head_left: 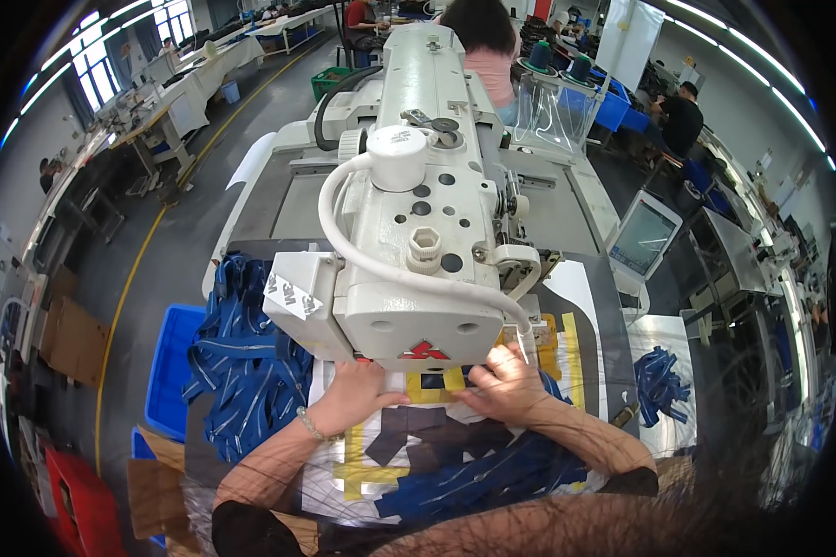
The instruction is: Sewing blue material straps using an industrial sewing machine.
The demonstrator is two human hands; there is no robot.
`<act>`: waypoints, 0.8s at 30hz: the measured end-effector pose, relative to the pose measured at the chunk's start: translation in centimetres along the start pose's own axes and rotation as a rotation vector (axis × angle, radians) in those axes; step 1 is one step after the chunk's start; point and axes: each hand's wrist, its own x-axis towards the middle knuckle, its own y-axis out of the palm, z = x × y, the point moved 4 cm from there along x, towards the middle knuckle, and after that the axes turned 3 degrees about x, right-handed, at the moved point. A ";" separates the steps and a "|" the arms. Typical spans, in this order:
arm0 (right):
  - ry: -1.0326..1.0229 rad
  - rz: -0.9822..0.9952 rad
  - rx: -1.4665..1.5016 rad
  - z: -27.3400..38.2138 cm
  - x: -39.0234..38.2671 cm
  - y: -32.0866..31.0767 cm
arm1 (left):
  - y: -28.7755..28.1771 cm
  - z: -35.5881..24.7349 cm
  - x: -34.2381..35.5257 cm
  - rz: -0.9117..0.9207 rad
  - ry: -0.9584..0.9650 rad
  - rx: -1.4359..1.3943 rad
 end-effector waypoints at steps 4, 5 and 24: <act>0.005 -0.174 -0.188 -1.9 1.8 -0.2 | 1.1 0.5 -0.1 0.381 -0.143 -0.124; 0.051 -0.160 -0.180 -2.4 2.2 0.0 | 1.5 0.6 -0.3 0.537 -0.176 -0.123; 0.002 0.297 -0.165 -0.2 -0.5 3.2 | 1.6 0.5 -1.5 0.518 -0.340 -0.486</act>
